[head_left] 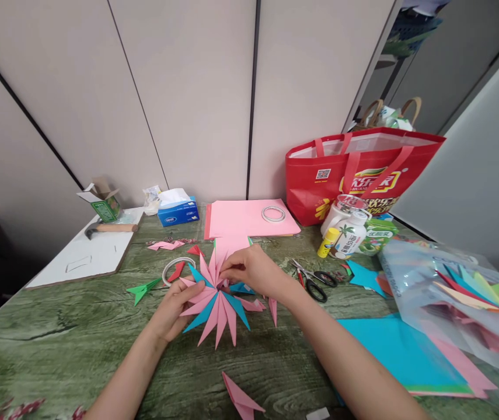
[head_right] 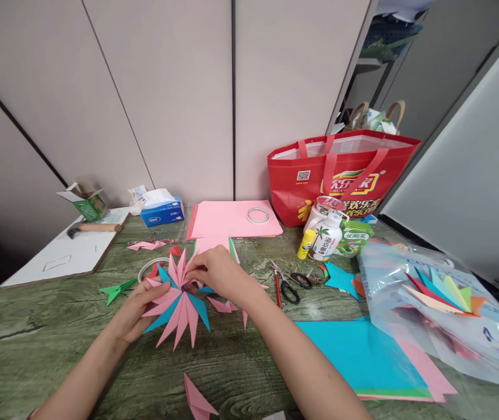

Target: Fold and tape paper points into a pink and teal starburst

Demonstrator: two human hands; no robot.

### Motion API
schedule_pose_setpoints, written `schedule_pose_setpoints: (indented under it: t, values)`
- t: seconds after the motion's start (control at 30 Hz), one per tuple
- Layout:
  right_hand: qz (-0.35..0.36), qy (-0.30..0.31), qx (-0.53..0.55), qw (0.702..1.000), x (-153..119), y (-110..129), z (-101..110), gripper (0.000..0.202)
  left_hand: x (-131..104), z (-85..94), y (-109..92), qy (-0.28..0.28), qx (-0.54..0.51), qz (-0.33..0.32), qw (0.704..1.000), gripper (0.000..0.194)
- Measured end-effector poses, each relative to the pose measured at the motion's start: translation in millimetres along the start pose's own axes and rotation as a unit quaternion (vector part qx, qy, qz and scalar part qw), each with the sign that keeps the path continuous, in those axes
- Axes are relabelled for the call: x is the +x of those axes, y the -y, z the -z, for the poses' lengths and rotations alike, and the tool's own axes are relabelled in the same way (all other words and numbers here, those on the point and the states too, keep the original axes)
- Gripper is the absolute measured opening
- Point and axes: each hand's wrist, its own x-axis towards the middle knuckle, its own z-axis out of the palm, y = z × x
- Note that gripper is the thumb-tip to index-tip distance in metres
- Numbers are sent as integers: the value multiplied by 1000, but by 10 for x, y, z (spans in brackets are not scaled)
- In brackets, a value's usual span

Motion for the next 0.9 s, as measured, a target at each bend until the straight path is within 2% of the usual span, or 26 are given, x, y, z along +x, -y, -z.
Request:
schedule_pose_setpoints:
  t: [0.27,0.9]
  values:
    - [-1,-7,-35,999,13,26,4,12,2,13,9,5,16,4,1000,28]
    - [-29,-5,-4,1000,10,-9,-26,14,-2,-13,-7,8,18,1,1000,19]
